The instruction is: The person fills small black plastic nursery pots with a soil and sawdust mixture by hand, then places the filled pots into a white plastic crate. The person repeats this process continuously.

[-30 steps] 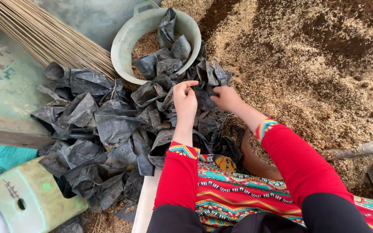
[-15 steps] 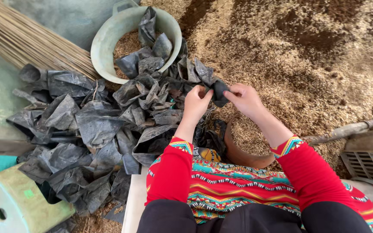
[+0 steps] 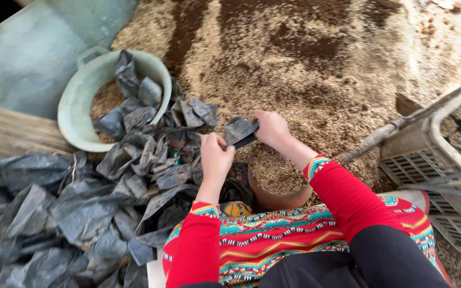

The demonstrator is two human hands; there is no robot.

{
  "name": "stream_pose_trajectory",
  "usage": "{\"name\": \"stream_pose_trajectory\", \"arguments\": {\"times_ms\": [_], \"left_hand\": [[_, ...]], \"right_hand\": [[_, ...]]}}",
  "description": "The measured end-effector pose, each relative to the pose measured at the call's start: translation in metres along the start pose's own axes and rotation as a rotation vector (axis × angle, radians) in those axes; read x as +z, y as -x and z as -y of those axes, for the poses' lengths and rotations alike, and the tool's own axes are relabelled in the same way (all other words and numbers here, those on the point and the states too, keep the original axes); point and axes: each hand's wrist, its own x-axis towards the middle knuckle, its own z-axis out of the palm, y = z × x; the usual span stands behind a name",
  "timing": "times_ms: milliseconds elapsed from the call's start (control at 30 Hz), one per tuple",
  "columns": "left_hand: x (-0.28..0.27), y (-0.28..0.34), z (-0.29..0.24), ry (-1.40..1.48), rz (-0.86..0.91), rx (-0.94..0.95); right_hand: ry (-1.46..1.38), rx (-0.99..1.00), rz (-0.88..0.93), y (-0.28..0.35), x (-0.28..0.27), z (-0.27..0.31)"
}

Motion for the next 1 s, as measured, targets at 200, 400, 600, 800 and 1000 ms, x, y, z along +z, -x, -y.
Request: {"name": "stream_pose_trajectory", "arguments": {"times_ms": [200,400,600,800,1000], "left_hand": [[0.000,-0.001,-0.025,-0.130,0.029,0.382],[0.003,-0.002,-0.033,-0.205,0.221,0.565],[0.013,-0.009,-0.004,-0.034,0.156,0.304],[0.019,-0.021,0.008,0.181,0.137,0.045],[0.026,-0.024,0.007,0.194,0.118,0.007]], "right_hand": [[-0.007,0.069,0.112,-0.002,0.011,-0.016],[-0.123,-0.127,0.373,-0.020,-0.021,-0.037],[-0.410,0.155,0.558,-0.064,-0.036,-0.102],[-0.087,0.326,-0.100,-0.145,0.006,-0.157],[0.093,0.218,0.144,-0.143,0.022,-0.127]]}}
